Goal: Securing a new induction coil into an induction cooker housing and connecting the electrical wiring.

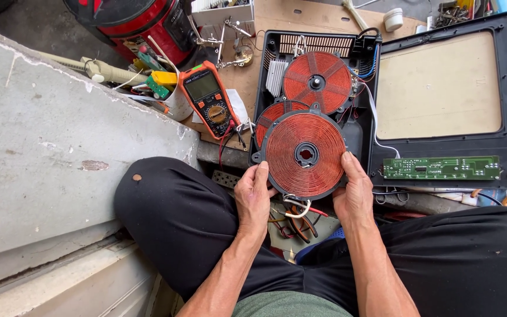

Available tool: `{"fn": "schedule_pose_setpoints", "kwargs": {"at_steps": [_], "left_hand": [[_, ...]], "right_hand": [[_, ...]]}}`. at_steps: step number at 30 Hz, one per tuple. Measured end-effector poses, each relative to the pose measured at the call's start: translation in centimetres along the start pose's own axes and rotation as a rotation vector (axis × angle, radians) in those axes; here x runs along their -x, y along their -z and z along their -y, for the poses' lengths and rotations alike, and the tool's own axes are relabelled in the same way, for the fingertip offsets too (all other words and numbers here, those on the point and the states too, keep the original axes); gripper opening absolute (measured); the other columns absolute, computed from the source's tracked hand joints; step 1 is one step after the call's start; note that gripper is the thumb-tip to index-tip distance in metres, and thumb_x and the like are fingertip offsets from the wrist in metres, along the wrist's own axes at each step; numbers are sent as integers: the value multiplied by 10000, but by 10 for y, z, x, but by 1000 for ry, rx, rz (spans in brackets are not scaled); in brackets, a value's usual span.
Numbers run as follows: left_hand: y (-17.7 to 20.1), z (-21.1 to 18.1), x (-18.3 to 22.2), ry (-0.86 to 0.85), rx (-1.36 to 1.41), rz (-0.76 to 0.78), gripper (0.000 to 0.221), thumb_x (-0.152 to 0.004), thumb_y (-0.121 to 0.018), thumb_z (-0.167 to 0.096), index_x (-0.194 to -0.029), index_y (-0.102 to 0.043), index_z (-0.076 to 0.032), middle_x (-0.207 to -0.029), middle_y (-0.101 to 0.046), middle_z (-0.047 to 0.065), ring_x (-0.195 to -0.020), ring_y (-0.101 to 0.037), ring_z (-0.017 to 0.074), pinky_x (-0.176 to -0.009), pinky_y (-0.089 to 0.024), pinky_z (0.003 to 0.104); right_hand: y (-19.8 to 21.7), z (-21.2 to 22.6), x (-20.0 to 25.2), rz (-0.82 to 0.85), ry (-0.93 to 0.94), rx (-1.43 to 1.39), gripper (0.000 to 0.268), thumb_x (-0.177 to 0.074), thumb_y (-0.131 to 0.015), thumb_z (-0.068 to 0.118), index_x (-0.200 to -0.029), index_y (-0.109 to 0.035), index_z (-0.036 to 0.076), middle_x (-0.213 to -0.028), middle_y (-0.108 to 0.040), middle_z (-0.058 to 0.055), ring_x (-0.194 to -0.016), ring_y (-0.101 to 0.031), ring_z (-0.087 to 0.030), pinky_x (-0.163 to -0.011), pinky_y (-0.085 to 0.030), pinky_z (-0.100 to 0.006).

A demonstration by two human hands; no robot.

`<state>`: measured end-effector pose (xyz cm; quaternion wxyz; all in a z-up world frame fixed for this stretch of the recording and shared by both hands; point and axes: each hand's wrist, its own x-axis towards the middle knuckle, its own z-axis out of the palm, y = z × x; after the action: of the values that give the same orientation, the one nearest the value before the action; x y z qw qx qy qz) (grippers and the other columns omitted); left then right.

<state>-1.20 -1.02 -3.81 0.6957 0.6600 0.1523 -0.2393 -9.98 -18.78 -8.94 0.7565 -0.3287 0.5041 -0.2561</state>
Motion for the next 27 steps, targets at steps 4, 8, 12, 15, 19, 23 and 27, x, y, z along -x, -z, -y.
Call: {"fn": "schedule_pose_setpoints", "kwargs": {"at_steps": [4,8,12,15,19,23,27], "left_hand": [[-2,-4,2,0,-11,-16,338,-1085,-705,-319,-1148,-818,-6,-1052,-839,189,-1023,-790,244,-888,-701,487],[0,-2,1,-2,-3,-26,332,-1088,-702,-341,-1134,-816,-32,-1040,-836,174,-998,-788,231,-886,-703,464],[1,-1,-2,-5,16,-36,337,-1091,-704,-343,-1118,-808,-24,-1019,-825,174,-969,-777,227,-877,-700,457],[1,5,-6,-5,1,-43,343,-1093,-704,-368,-1117,-799,-39,-1005,-818,167,-953,-772,225,-870,-699,452],[6,22,-15,0,-12,-65,344,-1111,-681,-402,-1142,-769,-71,-1002,-788,134,-947,-743,208,-872,-694,437],[3,14,-11,6,3,-64,334,-1111,-679,-399,-1167,-753,-77,-1016,-775,133,-955,-725,207,-886,-690,442],[7,7,-5,35,-55,-27,364,-1044,-783,-341,-1294,-715,-86,-1034,-784,72,-955,-696,160,-852,-640,384]], "right_hand": [[-4,6,5,13,-12,3,363,-999,-849,272,-1342,-794,169,-1210,-750,-98,-1079,-766,-232,-909,-704,-414],[4,-1,-1,29,-18,-25,364,-998,-852,252,-1346,-797,158,-1211,-755,-103,-1094,-761,-228,-937,-691,-417],[-2,4,4,41,-20,-39,364,-996,-850,234,-1344,-794,146,-1207,-761,-110,-1090,-766,-230,-943,-692,-418],[-9,12,13,44,-24,-46,367,-998,-846,224,-1350,-791,138,-1208,-761,-110,-1091,-763,-225,-949,-687,-417],[-12,13,18,82,-35,-50,368,-1026,-807,198,-1386,-772,128,-1205,-772,-115,-1090,-764,-224,-970,-668,-436],[-8,5,13,87,-34,-53,364,-1027,-802,198,-1381,-772,120,-1213,-778,-136,-1081,-760,-240,-962,-665,-469],[-5,3,11,102,-35,-52,352,-1041,-790,202,-1383,-771,121,-1213,-791,-129,-1074,-767,-234,-962,-663,-463]]}}
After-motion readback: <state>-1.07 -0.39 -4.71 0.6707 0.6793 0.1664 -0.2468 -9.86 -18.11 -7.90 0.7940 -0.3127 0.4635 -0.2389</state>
